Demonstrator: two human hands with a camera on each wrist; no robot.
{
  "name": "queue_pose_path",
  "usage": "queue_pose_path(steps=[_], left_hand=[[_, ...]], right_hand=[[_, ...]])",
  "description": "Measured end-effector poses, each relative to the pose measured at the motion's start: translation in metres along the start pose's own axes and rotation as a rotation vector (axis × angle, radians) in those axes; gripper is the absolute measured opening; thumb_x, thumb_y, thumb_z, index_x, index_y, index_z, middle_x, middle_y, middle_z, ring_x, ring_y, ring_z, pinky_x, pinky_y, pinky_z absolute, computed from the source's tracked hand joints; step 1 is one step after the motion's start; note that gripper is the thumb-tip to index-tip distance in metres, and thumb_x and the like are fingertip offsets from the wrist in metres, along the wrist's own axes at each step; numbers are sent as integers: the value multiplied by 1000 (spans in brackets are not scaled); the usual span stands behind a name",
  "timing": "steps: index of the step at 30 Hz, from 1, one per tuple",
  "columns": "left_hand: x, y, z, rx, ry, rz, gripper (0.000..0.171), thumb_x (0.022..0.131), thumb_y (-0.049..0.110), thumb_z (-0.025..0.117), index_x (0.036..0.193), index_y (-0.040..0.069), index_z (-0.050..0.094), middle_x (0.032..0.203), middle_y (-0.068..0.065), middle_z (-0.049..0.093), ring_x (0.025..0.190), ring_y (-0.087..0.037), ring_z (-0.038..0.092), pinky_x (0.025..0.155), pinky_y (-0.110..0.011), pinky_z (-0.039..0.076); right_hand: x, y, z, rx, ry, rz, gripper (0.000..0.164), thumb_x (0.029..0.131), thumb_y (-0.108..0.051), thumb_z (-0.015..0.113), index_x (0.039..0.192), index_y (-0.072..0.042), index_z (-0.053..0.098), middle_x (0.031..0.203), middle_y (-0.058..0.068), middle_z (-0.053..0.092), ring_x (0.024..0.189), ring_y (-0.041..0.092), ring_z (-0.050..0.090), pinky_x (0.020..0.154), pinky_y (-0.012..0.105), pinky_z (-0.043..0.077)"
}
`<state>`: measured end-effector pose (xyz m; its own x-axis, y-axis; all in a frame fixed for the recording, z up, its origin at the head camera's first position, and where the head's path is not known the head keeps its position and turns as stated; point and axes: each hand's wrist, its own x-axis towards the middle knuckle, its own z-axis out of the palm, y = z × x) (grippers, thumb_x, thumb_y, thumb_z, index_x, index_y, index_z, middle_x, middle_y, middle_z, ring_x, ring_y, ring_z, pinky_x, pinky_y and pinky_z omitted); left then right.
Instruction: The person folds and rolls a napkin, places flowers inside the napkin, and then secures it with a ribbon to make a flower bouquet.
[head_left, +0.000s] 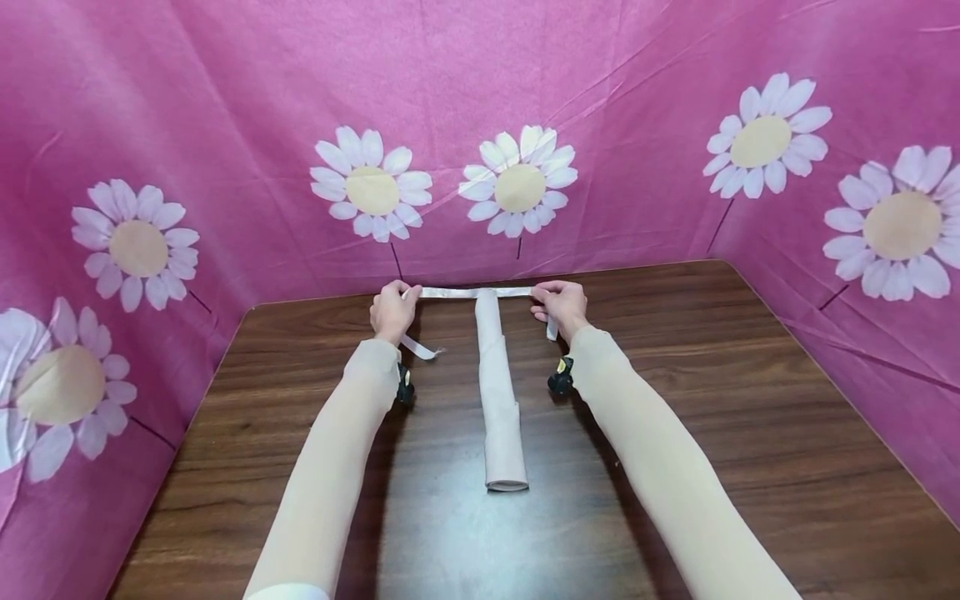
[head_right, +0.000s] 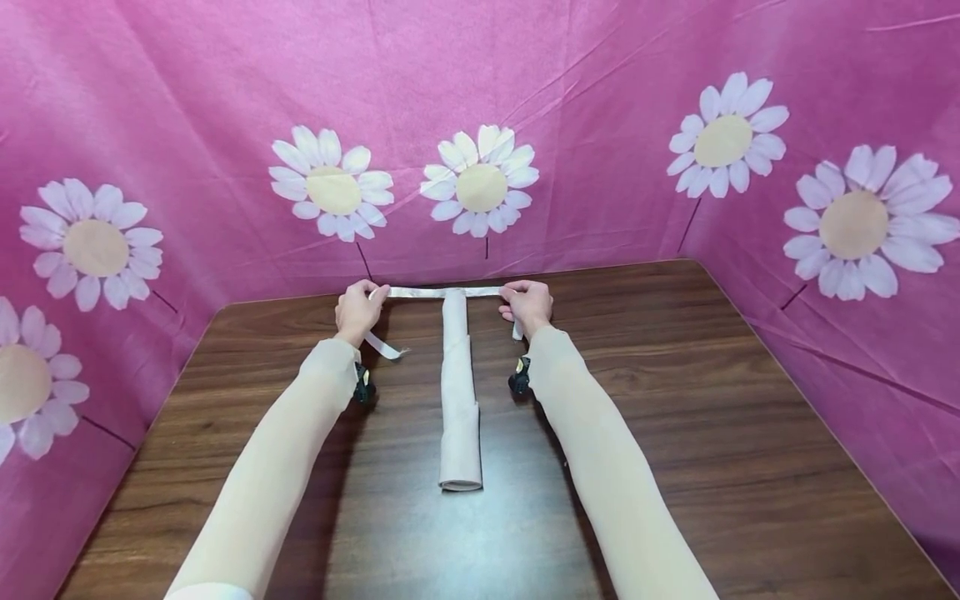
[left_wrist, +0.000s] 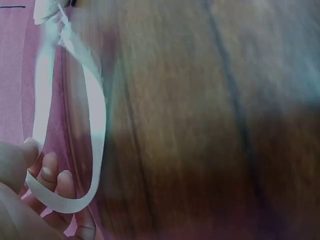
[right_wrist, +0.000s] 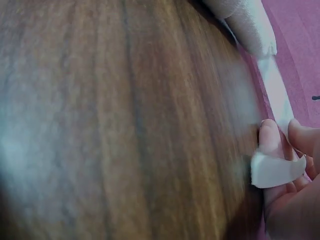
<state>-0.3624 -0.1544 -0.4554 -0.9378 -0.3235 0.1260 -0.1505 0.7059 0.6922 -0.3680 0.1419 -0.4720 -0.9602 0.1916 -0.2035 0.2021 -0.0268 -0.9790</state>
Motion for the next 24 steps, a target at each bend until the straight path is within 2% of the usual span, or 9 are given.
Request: queue_pose_path(steps=[5, 9, 12, 15, 19, 24], left_hand=[[-3, 2, -2, 45, -100, -5, 29, 99, 40, 63, 99, 12, 72, 101, -11, 71, 99, -38, 64, 88, -50, 48], [-7, 3, -7, 138, -175, -13, 27, 96, 37, 65, 91, 12, 73, 100, -9, 72, 99, -35, 64, 87, -50, 49], [-9, 3, -10, 206, -220, -16, 26, 95, 36, 67, 90, 12, 74, 103, -9, 72, 102, -35, 65, 88, -51, 50], [-11, 4, -12, 243, -245, -33, 25, 95, 36, 67, 90, 12, 73, 106, -10, 72, 104, -35, 65, 88, -51, 50], [-13, 3, -17, 262, -271, -50, 26, 95, 37, 67, 90, 12, 72, 106, -9, 71, 102, -34, 65, 86, -49, 51], [-19, -1, -26, 256, -314, -22, 29, 94, 37, 70, 86, 9, 72, 101, -9, 72, 100, -33, 65, 87, -47, 51]], right_hand=[[-1, 0, -3, -82, 21, 21, 22, 94, -7, 72, 113, 4, 71, 97, 20, 73, 59, 15, 71, 60, 28, 59], [1, -1, -7, -284, 11, -8, 15, 92, -8, 74, 103, 2, 73, 82, 13, 72, 49, 10, 65, 52, 26, 56], [0, 0, -8, -455, 5, -54, 14, 91, -14, 76, 99, -3, 75, 73, 9, 72, 46, 7, 63, 49, 26, 55], [-1, -2, -10, -552, 15, -83, 13, 91, -19, 77, 96, -7, 76, 71, 6, 72, 46, 8, 63, 48, 28, 55], [-5, -6, -14, -587, -9, -78, 13, 88, -18, 80, 94, -8, 76, 73, 4, 71, 48, 7, 63, 49, 28, 55], [-10, -9, -23, -534, -107, -35, 16, 86, -11, 83, 95, -1, 74, 81, 7, 69, 52, 9, 61, 52, 26, 56]])
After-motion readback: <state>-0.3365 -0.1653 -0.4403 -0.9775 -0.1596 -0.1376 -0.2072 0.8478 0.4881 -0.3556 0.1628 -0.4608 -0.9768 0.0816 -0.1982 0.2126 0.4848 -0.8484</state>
